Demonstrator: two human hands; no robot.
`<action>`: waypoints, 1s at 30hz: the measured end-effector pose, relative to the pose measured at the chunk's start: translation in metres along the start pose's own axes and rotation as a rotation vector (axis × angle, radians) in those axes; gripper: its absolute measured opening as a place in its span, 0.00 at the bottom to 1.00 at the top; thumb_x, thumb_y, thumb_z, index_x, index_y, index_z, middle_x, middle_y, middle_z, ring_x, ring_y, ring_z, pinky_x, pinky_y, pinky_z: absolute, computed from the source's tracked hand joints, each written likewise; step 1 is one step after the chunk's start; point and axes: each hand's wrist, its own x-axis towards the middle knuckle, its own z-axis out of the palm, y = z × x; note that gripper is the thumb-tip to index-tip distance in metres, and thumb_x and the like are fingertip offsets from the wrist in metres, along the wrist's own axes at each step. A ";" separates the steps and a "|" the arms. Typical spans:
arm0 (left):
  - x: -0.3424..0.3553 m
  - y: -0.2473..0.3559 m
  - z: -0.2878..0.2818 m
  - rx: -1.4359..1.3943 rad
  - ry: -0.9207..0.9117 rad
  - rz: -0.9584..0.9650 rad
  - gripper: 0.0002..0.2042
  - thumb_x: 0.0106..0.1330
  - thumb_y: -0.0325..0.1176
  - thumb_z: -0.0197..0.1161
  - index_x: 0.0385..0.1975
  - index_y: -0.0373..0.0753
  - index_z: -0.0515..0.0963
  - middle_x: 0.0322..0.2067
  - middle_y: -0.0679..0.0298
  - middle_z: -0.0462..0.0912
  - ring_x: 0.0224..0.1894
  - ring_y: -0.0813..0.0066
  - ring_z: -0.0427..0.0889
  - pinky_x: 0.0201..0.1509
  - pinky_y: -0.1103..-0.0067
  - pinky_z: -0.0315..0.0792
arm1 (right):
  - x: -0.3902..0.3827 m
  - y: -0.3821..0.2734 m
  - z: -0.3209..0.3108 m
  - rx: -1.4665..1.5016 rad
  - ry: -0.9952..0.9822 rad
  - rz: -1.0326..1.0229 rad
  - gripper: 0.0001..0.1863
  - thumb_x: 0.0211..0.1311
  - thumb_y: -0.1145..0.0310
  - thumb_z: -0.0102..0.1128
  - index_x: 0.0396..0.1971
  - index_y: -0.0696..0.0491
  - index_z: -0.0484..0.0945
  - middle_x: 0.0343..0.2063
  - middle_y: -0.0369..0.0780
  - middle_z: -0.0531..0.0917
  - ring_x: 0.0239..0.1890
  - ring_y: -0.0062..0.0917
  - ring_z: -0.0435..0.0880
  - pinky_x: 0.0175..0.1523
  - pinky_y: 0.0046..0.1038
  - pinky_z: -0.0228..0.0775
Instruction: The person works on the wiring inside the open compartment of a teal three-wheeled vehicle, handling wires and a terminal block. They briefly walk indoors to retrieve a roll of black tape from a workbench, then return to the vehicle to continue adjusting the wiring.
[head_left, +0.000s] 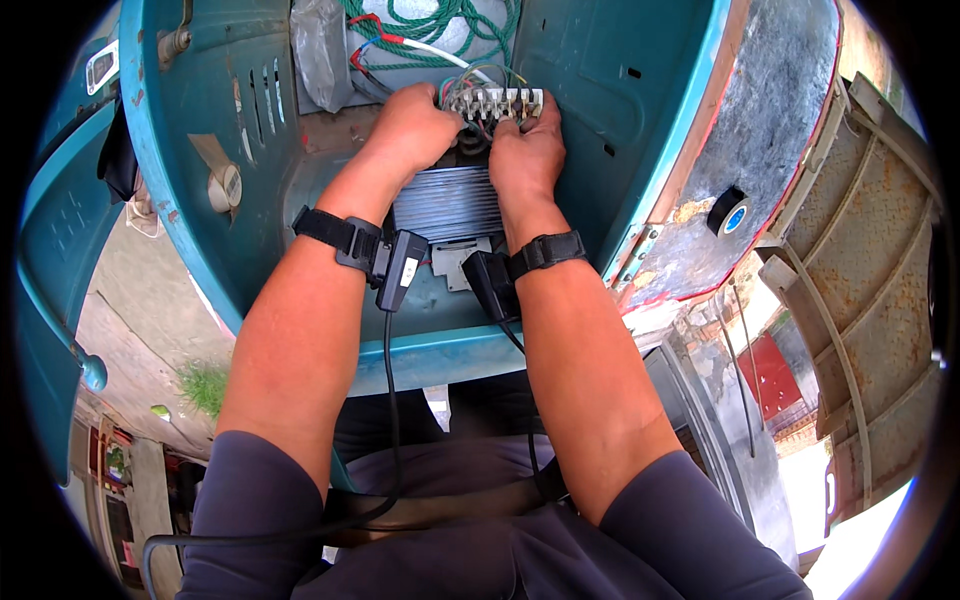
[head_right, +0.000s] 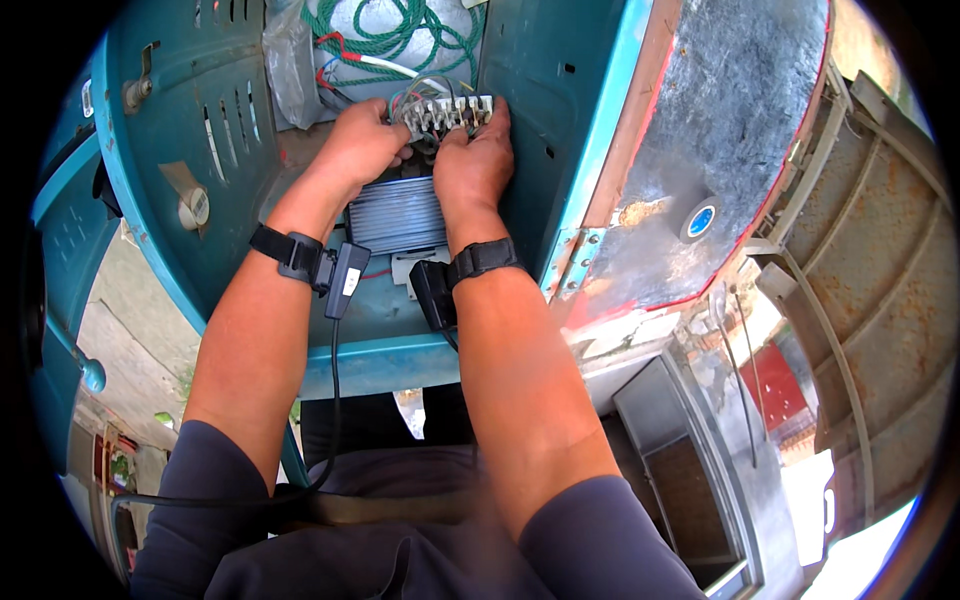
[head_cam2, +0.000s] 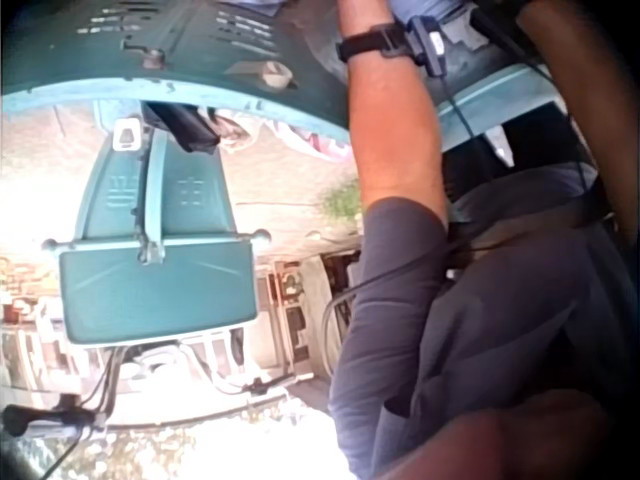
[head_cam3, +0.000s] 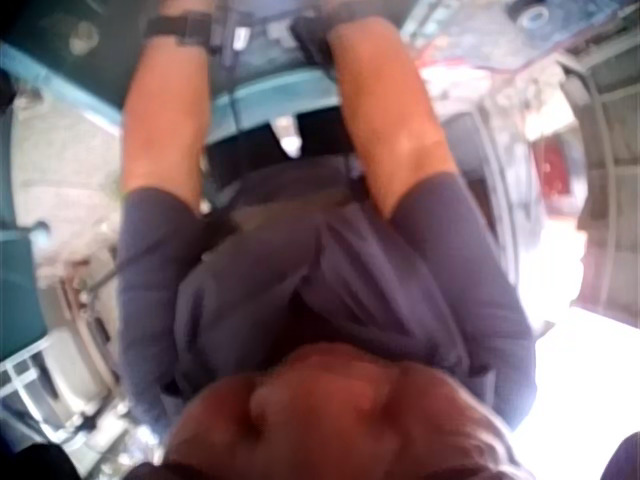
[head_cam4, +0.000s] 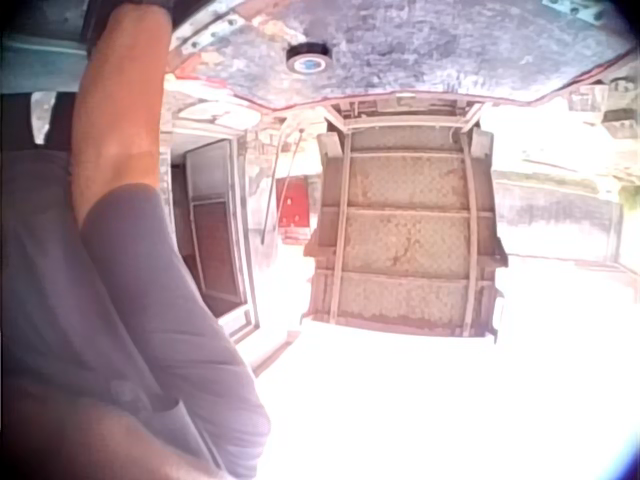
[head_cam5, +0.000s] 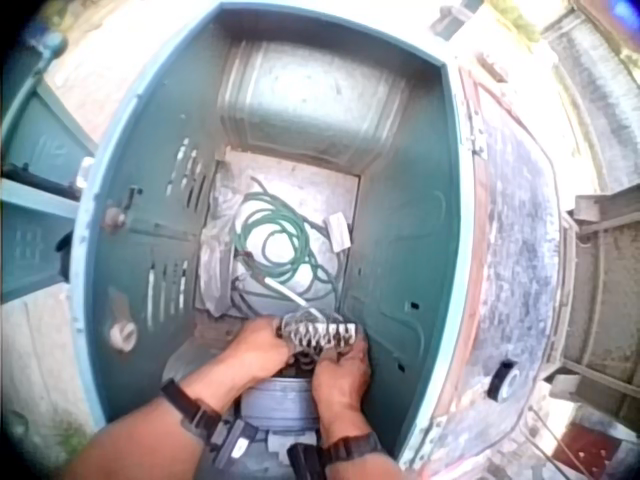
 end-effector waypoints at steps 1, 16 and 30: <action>0.000 0.000 0.000 0.000 -0.005 0.002 0.10 0.62 0.26 0.60 0.40 0.28 0.77 0.32 0.58 0.84 0.31 0.73 0.85 0.32 0.78 0.78 | 0.000 0.001 0.001 -0.001 0.006 -0.011 0.35 0.59 0.74 0.59 0.68 0.62 0.62 0.54 0.56 0.80 0.57 0.46 0.81 0.63 0.36 0.71; -0.002 0.002 -0.001 0.010 0.017 0.009 0.09 0.62 0.26 0.61 0.38 0.28 0.77 0.31 0.57 0.84 0.30 0.72 0.86 0.31 0.77 0.79 | 0.001 0.000 -0.001 -0.005 -0.017 0.008 0.35 0.56 0.73 0.58 0.67 0.63 0.63 0.54 0.57 0.80 0.58 0.47 0.80 0.64 0.38 0.69; -0.005 0.004 -0.002 -0.131 -0.006 -0.052 0.10 0.60 0.28 0.61 0.37 0.27 0.79 0.31 0.54 0.84 0.30 0.67 0.85 0.33 0.74 0.78 | 0.006 0.018 0.004 0.141 -0.013 0.016 0.31 0.61 0.74 0.49 0.67 0.59 0.66 0.52 0.55 0.82 0.54 0.44 0.83 0.61 0.36 0.71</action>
